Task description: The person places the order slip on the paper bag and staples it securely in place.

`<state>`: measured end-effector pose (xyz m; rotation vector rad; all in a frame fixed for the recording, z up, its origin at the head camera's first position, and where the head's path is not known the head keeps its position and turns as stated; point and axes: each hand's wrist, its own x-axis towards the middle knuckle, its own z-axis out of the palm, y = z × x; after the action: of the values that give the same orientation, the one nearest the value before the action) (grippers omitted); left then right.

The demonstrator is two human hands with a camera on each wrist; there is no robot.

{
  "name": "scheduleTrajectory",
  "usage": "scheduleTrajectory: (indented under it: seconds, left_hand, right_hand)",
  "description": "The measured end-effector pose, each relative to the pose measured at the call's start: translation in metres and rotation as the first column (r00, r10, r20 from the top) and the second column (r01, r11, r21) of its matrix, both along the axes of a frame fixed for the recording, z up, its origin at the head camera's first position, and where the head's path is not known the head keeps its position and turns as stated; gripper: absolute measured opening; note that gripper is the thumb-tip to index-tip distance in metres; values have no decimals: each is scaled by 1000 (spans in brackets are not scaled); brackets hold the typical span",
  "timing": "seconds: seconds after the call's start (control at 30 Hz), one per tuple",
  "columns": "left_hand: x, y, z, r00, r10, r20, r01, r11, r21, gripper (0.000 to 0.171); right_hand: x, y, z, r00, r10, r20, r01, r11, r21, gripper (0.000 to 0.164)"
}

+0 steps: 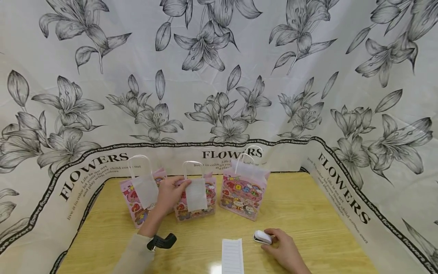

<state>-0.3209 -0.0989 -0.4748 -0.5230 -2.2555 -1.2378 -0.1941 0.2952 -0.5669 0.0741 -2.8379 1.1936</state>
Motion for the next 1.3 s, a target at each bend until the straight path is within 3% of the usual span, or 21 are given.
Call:
scheduleTrajectory:
  seconds: [0.13,0.27,0.43,0.6,0.77,0.9,1.0,1.13,1.2,1.3]
  left_hand:
    - [3,1,-2,1000,1,21,-1,1000,5,14]
    - [6,2,-6,1000,-6,24,6,1000,-3,14]
    - [8,3,-8,1000,-2,4,2,1000,11,14]
    - [9,4,-10,1000,10,12,-11,1000,17,17]
    - [8,5,-9,1000,27,5,-27,999,18,16]
    - [7,6,-9,999,37,10,-37,999,7,20]
    - [7,5,-11,999,35,25,-35,999,-5,22]
    - [5,3,-9,1000,25,-3,-25,1000,10,19]
    - [5,2,-7,1000,27,-14,-27,1000,13,17]
    - [7,1,-5,1000,18,11,-18,1000,13,18]
  right_hand:
    - [-2,-2,-8,1000,-23,-17,24,999,47,46]
    - [-1,-2,-14,999,-46,-25,49,993,106,34]
    - [0,-4,-14,997,-67,-25,68,994,90,28]
    - [3,-9,-5,997,-75,35,77,994,-71,28]
    - [-1,-23,8,996,-43,80,63,963,-261,35]
    - [-7,-38,17,994,-8,104,53,901,-430,36]
    - [-11,-50,25,988,41,152,50,831,-553,36]
    - [-19,-66,37,983,123,137,-9,778,-629,39]
    - [-22,-75,45,984,114,134,0,761,-649,42]
    - [-25,-89,53,987,73,146,51,711,-701,40]
